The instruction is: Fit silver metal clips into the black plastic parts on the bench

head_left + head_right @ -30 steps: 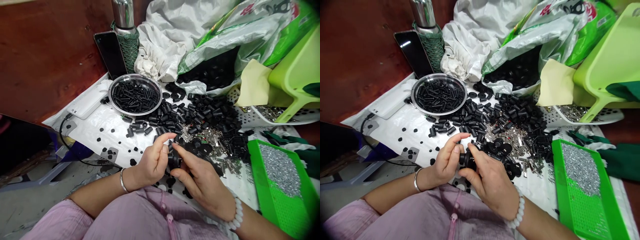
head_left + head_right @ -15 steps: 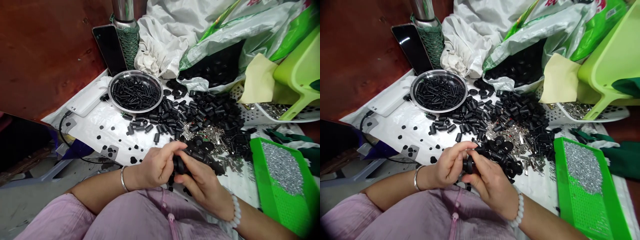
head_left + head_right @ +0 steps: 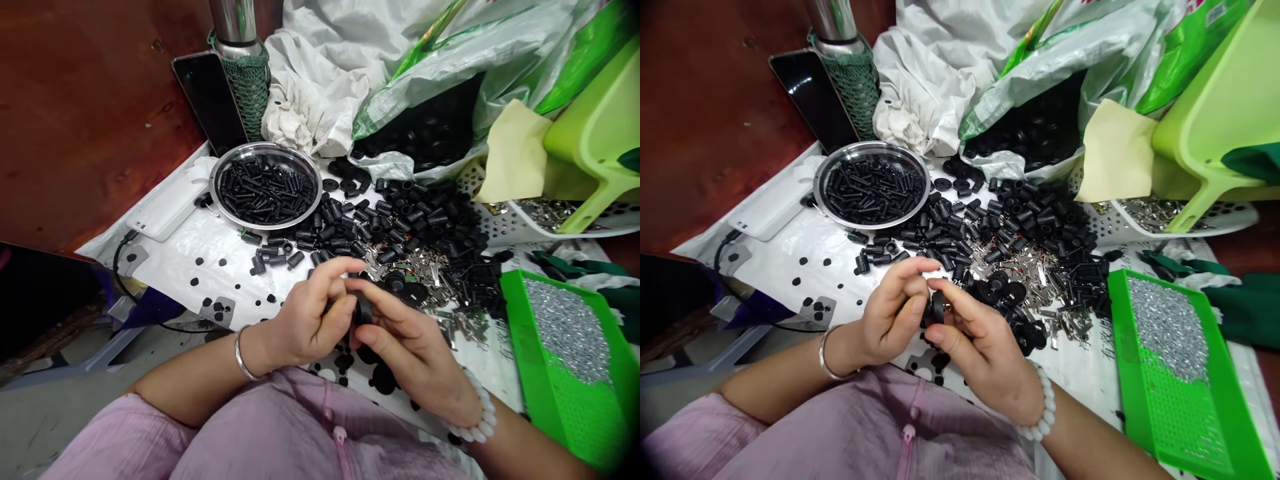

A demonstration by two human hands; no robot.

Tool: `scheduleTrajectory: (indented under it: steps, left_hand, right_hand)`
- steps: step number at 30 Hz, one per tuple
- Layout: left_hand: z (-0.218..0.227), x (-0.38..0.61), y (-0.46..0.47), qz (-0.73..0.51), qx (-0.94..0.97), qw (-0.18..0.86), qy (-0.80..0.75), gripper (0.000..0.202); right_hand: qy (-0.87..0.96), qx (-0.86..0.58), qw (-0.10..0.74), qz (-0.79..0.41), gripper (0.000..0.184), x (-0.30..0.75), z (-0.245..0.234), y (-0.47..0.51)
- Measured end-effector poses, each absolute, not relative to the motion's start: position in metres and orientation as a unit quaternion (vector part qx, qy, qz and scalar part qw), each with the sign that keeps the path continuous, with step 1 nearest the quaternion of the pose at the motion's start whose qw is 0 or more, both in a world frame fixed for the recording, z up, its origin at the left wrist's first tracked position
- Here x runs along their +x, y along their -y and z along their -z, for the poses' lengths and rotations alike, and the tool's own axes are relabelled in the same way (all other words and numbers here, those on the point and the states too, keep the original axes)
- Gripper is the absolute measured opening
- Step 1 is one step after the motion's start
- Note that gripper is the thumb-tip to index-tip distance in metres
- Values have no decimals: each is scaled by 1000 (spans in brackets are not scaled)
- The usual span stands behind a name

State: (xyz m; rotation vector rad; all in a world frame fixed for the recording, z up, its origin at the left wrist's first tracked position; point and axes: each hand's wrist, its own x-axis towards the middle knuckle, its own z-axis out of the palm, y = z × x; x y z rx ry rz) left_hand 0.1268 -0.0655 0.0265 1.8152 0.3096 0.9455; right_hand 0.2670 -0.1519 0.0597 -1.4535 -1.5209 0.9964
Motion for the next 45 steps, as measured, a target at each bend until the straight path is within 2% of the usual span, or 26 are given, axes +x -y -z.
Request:
scheduleTrajectory:
  steps: [3,5,12,18,21,26,30,33,37,41,43,45]
  left_hand:
    - [-27,125,71,-396,662,623,-130,40]
    - [-25,121,72,-386,656,631,-147,37]
    - [-16,115,70,-318,773,512,-200,20]
    - [-13,117,71,-276,842,415,-204,21]
    - [-14,116,73,-246,851,425,-186,25]
    - [-13,116,76,-268,851,419,-169,25]
    - [-12,118,76,-351,859,327,-177,25]
    - [-13,118,73,-368,871,273,-180,28]
    - [-12,114,68,-361,884,246,-168,30]
    - [-10,113,68,-351,875,297,-152,29]
    - [-12,115,71,-335,836,398,-176,31]
    - [-16,119,74,-302,738,559,-228,35]
  right_hand:
    - [596,-560,444,-367,42,268,-56,152]
    - [592,-558,462,-354,44,269,-51,153]
    - [633,-581,408,-309,51,274,-42,158]
    - [714,-580,343,-190,48,279,-46,159]
    - [773,-530,307,-167,52,283,-49,159]
    - [816,-486,252,-186,50,288,-55,152]
    - [783,-510,294,-201,41,283,-59,151]
    - [732,-561,324,-211,36,274,-60,154]
    - [640,-598,341,-340,34,266,-62,157]
    - [556,-592,319,-489,32,266,-66,155]
    - [549,-591,331,-490,33,269,-68,153]
    - [550,-584,375,-464,41,271,-70,153]
